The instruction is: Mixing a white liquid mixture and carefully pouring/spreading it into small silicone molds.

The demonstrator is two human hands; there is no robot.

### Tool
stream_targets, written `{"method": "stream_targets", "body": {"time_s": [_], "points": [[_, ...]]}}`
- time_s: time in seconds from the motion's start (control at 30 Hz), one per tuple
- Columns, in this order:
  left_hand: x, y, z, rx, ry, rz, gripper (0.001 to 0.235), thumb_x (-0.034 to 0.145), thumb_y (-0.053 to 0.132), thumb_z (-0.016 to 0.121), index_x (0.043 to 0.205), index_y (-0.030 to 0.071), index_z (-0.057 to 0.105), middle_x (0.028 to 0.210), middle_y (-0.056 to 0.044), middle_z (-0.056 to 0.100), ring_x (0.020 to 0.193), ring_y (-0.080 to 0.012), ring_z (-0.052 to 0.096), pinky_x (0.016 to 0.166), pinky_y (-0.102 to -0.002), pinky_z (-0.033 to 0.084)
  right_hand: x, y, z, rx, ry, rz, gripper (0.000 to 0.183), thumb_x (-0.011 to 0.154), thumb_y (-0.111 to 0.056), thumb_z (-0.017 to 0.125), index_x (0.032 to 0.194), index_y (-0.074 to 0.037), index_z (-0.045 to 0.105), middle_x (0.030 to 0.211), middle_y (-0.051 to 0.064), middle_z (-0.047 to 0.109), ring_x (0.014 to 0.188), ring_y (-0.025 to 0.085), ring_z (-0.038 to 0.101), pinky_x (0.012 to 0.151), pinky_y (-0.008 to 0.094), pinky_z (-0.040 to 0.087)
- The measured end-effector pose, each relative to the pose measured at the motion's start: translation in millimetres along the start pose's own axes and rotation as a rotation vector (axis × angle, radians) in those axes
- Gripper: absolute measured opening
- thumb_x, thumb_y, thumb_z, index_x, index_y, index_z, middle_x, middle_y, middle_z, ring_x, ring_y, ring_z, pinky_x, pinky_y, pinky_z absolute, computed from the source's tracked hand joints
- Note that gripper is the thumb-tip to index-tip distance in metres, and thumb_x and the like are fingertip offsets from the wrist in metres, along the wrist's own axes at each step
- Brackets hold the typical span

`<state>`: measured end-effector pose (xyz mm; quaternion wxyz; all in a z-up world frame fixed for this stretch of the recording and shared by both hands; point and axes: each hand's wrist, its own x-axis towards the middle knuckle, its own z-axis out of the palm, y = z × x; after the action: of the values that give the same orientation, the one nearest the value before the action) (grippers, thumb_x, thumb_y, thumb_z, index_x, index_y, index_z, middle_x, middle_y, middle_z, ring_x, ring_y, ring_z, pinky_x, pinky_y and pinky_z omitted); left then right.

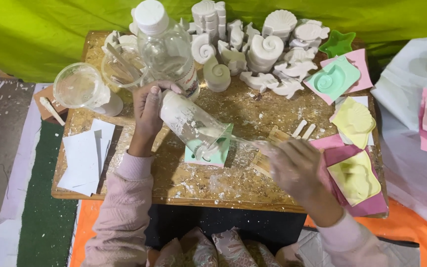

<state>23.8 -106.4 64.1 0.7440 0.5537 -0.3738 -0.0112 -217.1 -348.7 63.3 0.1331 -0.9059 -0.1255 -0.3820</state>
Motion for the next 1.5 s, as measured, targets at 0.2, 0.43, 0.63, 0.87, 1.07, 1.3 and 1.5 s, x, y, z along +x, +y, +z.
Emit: {"method": "stream_targets", "body": {"time_s": [0.2,0.43,0.63,0.87,1.07,1.3,1.5], "points": [[-2.0,8.8,19.9,0.016,0.005,0.011,0.049,0.106,0.032,0.039,0.099,-0.006,0.07,0.055,-0.006,0.057,0.047,-0.004,0.051,0.047,-0.017,0.04,16.5,-40.6,81.7,0.052,0.159,0.065,0.014,0.093,0.0,0.054,0.085,-0.006,0.064,0.058,0.001,0.052,0.046,0.013,0.049,0.04,0.021,0.038],[-2.1,9.1,18.4,0.079,0.034,0.012,0.048,0.103,0.031,0.042,0.096,-0.006,0.072,0.05,-0.005,0.053,0.043,-0.0055,0.048,0.043,-0.017,0.037,51.0,-63.5,42.3,0.228,0.061,0.106,0.018,0.087,0.007,0.056,0.078,-0.003,0.068,0.061,0.006,0.058,0.043,0.014,0.051,0.036,0.024,0.038],[-0.1,9.0,18.4,0.134,0.02,0.04,0.046,0.103,0.027,0.045,0.09,-0.005,0.075,0.048,-0.007,0.051,0.042,-0.0074,0.043,0.042,-0.02,0.035,27.4,-16.7,38.7,-0.05,-0.064,-0.083,0.022,0.093,-0.001,0.056,0.088,-0.017,0.071,0.073,0.0,0.06,0.057,0.01,0.056,0.046,0.017,0.041],[0.0,17.4,23.7,0.156,-0.041,0.024,0.044,0.104,0.026,0.044,0.094,-0.003,0.075,0.048,-0.007,0.051,0.044,-0.0071,0.044,0.045,-0.02,0.038,10.7,-9.3,48.4,-0.057,-0.085,-0.032,0.017,0.095,-0.004,0.058,0.094,-0.015,0.071,0.077,0.0,0.06,0.059,0.01,0.059,0.047,0.018,0.045],[-0.7,19.7,21.2,0.203,-0.03,0.041,0.043,0.105,0.024,0.043,0.098,-0.002,0.076,0.051,-0.008,0.052,0.048,-0.0088,0.046,0.051,-0.022,0.041,18.0,-14.0,39.7,-0.011,-0.218,0.033,0.013,0.092,-0.003,0.061,0.087,-0.01,0.07,0.081,0.002,0.063,0.056,0.011,0.061,0.043,0.02,0.047],[0.1,24.9,21.1,0.339,-0.055,0.074,0.043,0.107,0.025,0.042,0.098,0.003,0.077,0.062,-0.013,0.057,0.058,-0.0158,0.046,0.064,-0.029,0.045,19.7,-3.6,17.4,0.043,-0.19,0.112,0.012,0.089,0.006,0.06,0.086,-0.003,0.068,0.077,0.004,0.059,0.051,0.015,0.057,0.04,0.024,0.046],[-6.8,4.0,10.6,0.36,-0.075,0.062,0.045,0.108,0.027,0.039,0.1,0.004,0.077,0.075,-0.015,0.066,0.067,-0.0181,0.053,0.073,-0.032,0.048,14.5,4.4,4.5,0.068,-0.218,0.153,0.013,0.087,0.009,0.06,0.088,-0.002,0.067,0.075,0.005,0.059,0.052,0.015,0.055,0.041,0.023,0.043]]}}
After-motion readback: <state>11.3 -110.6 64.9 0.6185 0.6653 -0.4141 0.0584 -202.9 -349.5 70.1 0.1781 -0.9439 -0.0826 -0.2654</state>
